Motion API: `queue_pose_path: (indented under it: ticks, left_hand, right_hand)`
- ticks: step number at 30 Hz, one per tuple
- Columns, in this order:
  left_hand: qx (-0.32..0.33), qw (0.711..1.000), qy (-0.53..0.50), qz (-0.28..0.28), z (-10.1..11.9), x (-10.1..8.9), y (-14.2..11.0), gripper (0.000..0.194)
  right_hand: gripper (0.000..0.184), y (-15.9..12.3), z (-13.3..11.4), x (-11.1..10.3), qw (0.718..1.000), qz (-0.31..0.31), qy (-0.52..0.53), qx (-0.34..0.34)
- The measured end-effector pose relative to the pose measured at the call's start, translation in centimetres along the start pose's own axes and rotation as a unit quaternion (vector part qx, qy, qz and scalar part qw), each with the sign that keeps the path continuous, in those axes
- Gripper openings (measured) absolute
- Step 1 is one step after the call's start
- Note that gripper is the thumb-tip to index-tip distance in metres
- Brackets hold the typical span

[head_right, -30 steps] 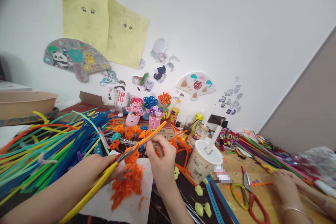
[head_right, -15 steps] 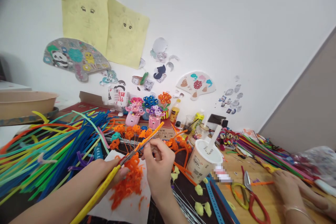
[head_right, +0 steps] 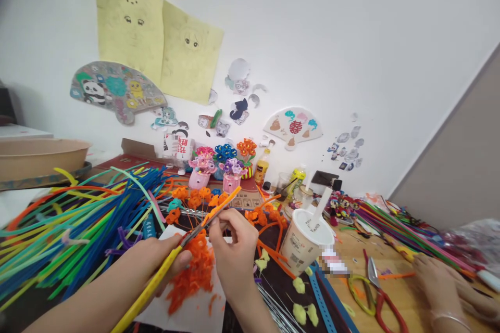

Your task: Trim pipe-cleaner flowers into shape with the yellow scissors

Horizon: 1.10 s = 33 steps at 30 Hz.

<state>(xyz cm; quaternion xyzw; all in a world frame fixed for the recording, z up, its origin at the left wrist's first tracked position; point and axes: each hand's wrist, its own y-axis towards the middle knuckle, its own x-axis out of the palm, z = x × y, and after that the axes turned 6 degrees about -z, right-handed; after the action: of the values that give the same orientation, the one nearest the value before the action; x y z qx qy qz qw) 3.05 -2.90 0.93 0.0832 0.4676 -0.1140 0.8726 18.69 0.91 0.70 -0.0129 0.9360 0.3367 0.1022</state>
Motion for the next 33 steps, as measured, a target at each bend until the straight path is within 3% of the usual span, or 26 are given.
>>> queue_pose_path:
  ticks: [4,10,18,24,33]
  left_hand:
    - [-0.031,0.999,0.018,-0.017,0.0,-0.2,0.2,0.038]
    - [-0.014,0.999,0.039,-0.017,-0.1,-0.4,0.5,0.04]
    - [0.009,1.0,-0.014,-0.013,0.2,-0.1,-0.2,0.044]
    - [-0.029,0.999,0.001,-0.028,0.4,0.1,0.1,0.045]
    - [-0.022,0.999,-0.008,-0.026,0.1,0.3,0.1,0.048]
  right_hand:
    - [0.02,-0.1,0.0,0.2,1.0,-0.006,0.001,-0.01]
    - [0.02,0.5,-0.1,-0.5,0.999,-0.032,0.022,0.009]
    - [0.023,0.4,-0.2,-0.8,1.0,-0.005,0.005,0.019]
    - [0.023,0.0,-0.1,-0.3,1.0,0.011,-0.004,0.008]
    - [0.022,0.0,0.0,-0.3,1.0,0.005,-0.019,-0.013]
